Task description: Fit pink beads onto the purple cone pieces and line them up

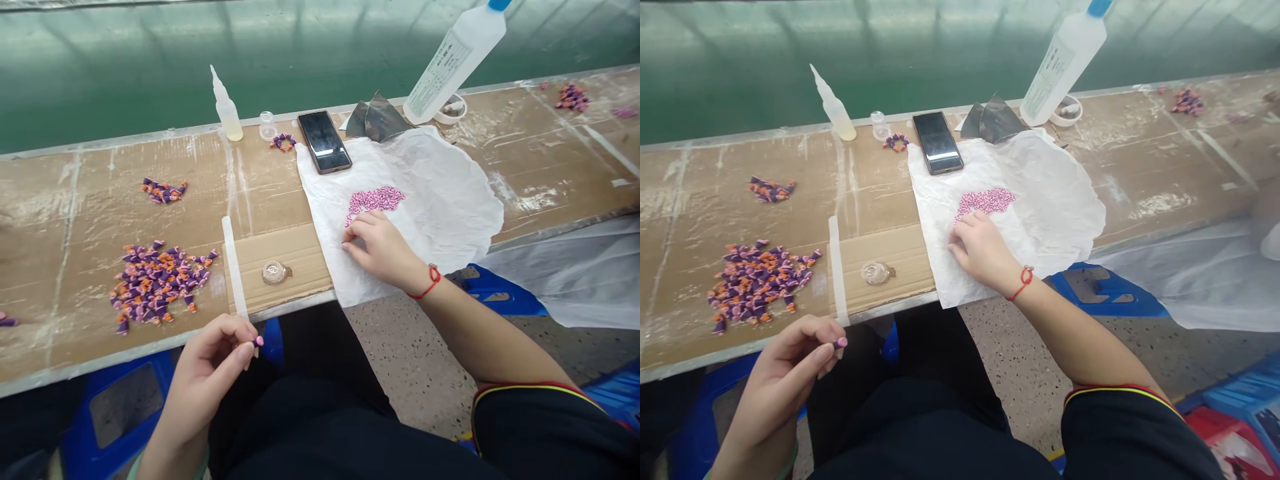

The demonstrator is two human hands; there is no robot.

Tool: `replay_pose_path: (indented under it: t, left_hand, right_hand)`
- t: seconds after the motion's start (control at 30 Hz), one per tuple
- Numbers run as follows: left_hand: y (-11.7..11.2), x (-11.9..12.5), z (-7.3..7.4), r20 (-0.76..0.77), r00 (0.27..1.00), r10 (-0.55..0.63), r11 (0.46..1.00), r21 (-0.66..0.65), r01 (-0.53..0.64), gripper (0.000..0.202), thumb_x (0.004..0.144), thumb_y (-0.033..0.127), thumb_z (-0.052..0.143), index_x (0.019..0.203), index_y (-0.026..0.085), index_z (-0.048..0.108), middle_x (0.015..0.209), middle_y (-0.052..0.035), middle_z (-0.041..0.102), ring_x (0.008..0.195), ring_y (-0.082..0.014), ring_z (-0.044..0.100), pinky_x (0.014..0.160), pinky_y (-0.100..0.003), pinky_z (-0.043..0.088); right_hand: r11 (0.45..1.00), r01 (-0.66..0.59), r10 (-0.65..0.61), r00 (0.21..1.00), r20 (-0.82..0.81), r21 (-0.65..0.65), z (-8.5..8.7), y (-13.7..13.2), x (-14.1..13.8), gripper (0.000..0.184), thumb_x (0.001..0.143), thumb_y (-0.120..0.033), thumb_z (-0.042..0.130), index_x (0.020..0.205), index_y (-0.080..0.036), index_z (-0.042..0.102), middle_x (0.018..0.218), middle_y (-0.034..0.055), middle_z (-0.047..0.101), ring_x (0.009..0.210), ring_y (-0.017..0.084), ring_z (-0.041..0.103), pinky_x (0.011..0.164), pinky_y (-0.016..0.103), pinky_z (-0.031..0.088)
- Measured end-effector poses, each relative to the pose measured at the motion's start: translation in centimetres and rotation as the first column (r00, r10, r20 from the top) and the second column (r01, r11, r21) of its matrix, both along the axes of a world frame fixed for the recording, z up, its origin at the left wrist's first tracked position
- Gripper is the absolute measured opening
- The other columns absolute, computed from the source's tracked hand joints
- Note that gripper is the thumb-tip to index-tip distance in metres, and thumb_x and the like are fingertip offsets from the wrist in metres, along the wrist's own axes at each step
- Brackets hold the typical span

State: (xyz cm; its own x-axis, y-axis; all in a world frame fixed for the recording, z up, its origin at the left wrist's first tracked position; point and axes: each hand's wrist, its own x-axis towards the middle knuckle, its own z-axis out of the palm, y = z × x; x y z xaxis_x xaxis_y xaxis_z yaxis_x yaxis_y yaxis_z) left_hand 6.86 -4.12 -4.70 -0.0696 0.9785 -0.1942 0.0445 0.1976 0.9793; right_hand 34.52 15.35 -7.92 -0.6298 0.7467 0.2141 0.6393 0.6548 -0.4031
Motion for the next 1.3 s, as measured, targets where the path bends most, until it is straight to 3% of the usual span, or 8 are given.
replay_pose_path:
  t: [0.3, 0.4, 0.5, 0.6, 0.77, 1.07, 1.3]
  left_hand:
    - [0.2, 0.5, -0.3, -0.033, 0.999, -0.018, 1.0, 0.018, 0.019, 0.014, 0.09, 0.028, 0.067, 0.08, 0.021, 0.073, 0.07, -0.0038, 0.065, 0.054, -0.0124, 0.054, 0.049, -0.022, 0.043]
    - [1.0, 1.3, 0.1, -0.075, 0.997, -0.027, 0.999, 0.026, 0.029, 0.013, 0.088, 0.026, 0.067, 0.078, 0.021, 0.075, 0.069, -0.0042, 0.067, 0.055, -0.0135, 0.057, 0.051, -0.023, 0.046]
    - [2.7, 2.8, 0.7, -0.116, 0.992, -0.046, 0.998, 0.047, 0.051, 0.013, 0.086, 0.025, 0.067, 0.076, 0.019, 0.075, 0.068, -0.0046, 0.069, 0.055, -0.0141, 0.06, 0.052, -0.024, 0.047]
    - [4.6, 4.4, 1.3, -0.118, 0.99, -0.08, 0.994, 0.07, 0.089, 0.014, 0.086, 0.024, 0.066, 0.076, 0.017, 0.074, 0.068, -0.0047, 0.071, 0.059, -0.0149, 0.062, 0.054, -0.023, 0.048]
    - [6.1, 5.9, 1.8, -0.081, 0.988, -0.128, 0.986, 0.098, 0.135, 0.014, 0.086, 0.024, 0.065, 0.077, 0.017, 0.072, 0.07, -0.0052, 0.071, 0.064, -0.0161, 0.063, 0.057, -0.025, 0.049]
    - [5.6, 6.4, 2.3, -0.048, 0.988, -0.146, 0.985, 0.086, 0.15, 0.016, 0.087, 0.025, 0.063, 0.075, 0.016, 0.068, 0.067, -0.0043, 0.067, 0.06, -0.0142, 0.059, 0.055, -0.025, 0.047]
    - [5.6, 6.7, 2.3, -0.161, 0.981, -0.106, 0.977, 0.167, 0.133, 0.016, 0.085, 0.02, 0.06, 0.07, 0.015, 0.062, 0.061, -0.0003, 0.061, 0.053, -0.0097, 0.052, 0.048, -0.02, 0.042]
  right_hand:
    - [0.991, -0.026, 0.007, 0.991, 0.137, 0.134, -0.5, -0.3, -0.7, 0.015, 0.086, -0.008, 0.052, 0.077, -0.019, 0.055, 0.084, 0.0128, 0.059, 0.083, 0.029, 0.045, 0.074, 0.043, 0.039]
    - [0.992, -0.045, 0.035, 0.996, 0.081, 0.119, -0.1, -0.9, -0.7, 0.016, 0.088, -0.007, 0.049, 0.079, -0.02, 0.052, 0.085, 0.0111, 0.058, 0.083, 0.028, 0.045, 0.075, 0.043, 0.039]
    - [0.985, -0.169, 0.166, 0.981, -0.102, -0.026, 1.7, -2.2, -1.1, 0.016, 0.092, -0.008, 0.048, 0.083, -0.021, 0.047, 0.086, 0.0074, 0.057, 0.082, 0.024, 0.047, 0.078, 0.041, 0.041]
    - [0.937, -0.326, 0.291, 0.928, -0.233, -0.127, 4.2, -3.7, -1.8, 0.016, 0.098, -0.01, 0.048, 0.086, -0.021, 0.045, 0.085, 0.0047, 0.054, 0.081, 0.021, 0.048, 0.076, 0.036, 0.041]
    - [0.894, -0.421, 0.381, 0.893, -0.238, -0.15, 7.0, -5.4, -2.8, 0.017, 0.098, -0.008, 0.047, 0.088, -0.022, 0.046, 0.084, 0.0039, 0.055, 0.083, 0.021, 0.05, 0.075, 0.036, 0.041]
    - [0.909, -0.416, 0.414, 0.903, -0.114, 0.002, 7.6, -6.4, -3.1, 0.018, 0.094, -0.004, 0.045, 0.086, -0.019, 0.05, 0.085, 0.0072, 0.054, 0.081, 0.023, 0.047, 0.071, 0.037, 0.043]
    - [0.901, -0.412, 0.419, 0.908, -0.025, 0.136, 7.5, -6.9, -3.6, 0.021, 0.091, -0.001, 0.042, 0.081, -0.017, 0.051, 0.08, 0.0089, 0.054, 0.075, 0.023, 0.043, 0.068, 0.038, 0.042]
